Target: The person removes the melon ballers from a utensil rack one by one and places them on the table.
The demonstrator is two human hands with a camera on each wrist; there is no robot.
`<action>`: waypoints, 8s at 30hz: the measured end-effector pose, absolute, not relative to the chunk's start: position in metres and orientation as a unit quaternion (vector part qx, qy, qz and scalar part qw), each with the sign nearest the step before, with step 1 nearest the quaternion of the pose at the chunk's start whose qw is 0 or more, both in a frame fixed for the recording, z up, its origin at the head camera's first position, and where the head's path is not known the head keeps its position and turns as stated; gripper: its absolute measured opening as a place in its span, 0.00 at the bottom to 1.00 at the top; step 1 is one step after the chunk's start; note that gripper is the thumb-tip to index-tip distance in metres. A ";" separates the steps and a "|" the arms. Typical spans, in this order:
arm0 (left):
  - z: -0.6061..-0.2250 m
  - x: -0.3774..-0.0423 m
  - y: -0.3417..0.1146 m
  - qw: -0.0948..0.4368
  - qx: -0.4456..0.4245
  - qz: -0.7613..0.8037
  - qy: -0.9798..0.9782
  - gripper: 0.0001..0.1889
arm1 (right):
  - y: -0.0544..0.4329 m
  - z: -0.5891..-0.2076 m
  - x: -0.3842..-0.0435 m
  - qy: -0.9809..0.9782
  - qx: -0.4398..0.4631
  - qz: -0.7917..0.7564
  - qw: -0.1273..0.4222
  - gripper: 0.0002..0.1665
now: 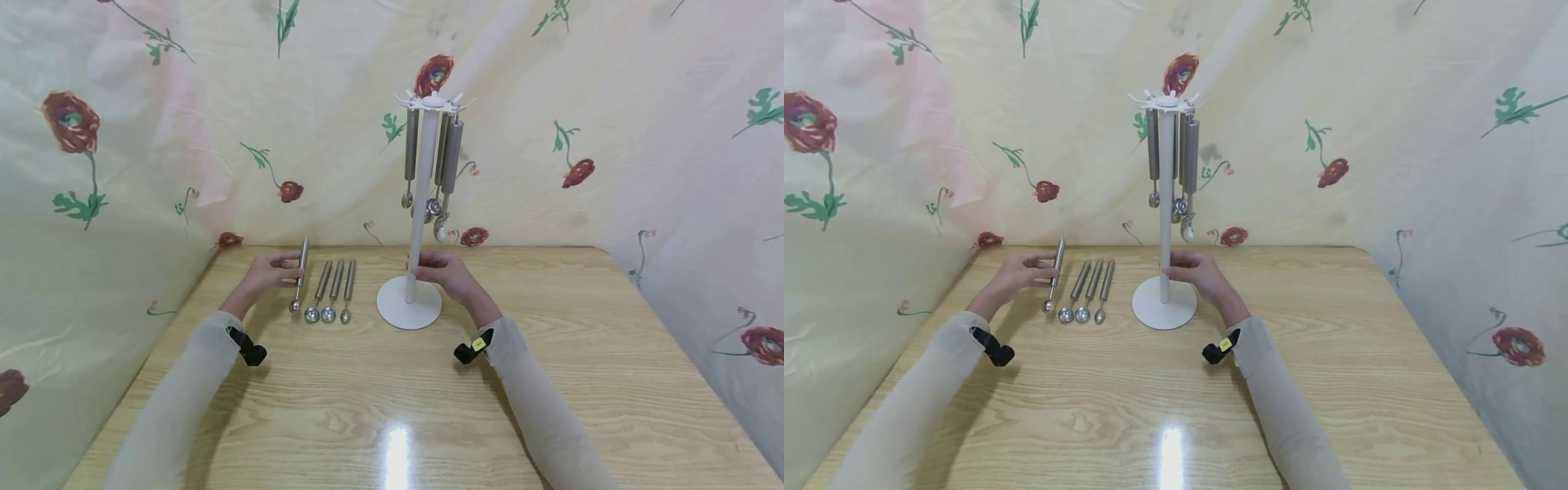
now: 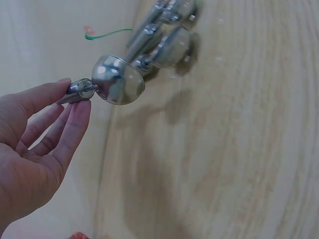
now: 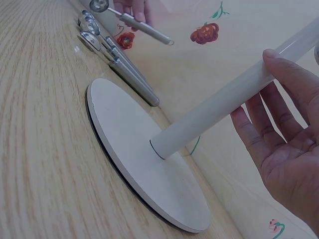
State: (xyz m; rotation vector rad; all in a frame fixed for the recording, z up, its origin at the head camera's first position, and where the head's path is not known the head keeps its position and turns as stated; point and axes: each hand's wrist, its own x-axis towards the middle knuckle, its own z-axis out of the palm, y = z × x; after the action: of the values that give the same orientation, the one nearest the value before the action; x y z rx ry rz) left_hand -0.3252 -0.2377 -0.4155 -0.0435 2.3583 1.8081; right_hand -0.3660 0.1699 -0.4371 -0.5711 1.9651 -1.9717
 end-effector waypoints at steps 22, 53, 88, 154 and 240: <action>-0.446 -0.333 -0.239 0.107 -0.058 0.592 0.797 0.30 | 0.170 -0.436 -0.365 0.683 -0.194 -0.688 0.151 0.26; -0.449 -0.338 -0.236 0.137 -0.058 0.547 0.824 0.30 | 0.169 -0.436 -0.366 0.681 -0.197 -0.689 0.150 0.28; -0.380 -0.339 -0.208 0.011 0.014 0.579 0.815 0.26 | 0.170 -0.437 -0.366 0.681 -0.190 -0.690 0.151 0.27; -0.241 -0.358 -0.052 -0.040 0.221 0.694 0.684 0.19 | 0.170 -0.439 -0.365 0.678 -0.205 -0.692 0.141 0.26; -0.351 -0.326 -0.210 0.003 0.013 0.646 0.763 0.27 | 0.174 -0.428 -0.361 0.704 -0.243 -0.657 0.116 0.18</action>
State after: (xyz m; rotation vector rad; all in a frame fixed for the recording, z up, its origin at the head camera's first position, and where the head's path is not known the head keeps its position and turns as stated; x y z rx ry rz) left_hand -0.3256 -0.2098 -0.3505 0.0422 2.3943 2.0252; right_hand -0.3613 0.1735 -0.4277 -0.7115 2.0627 -1.9226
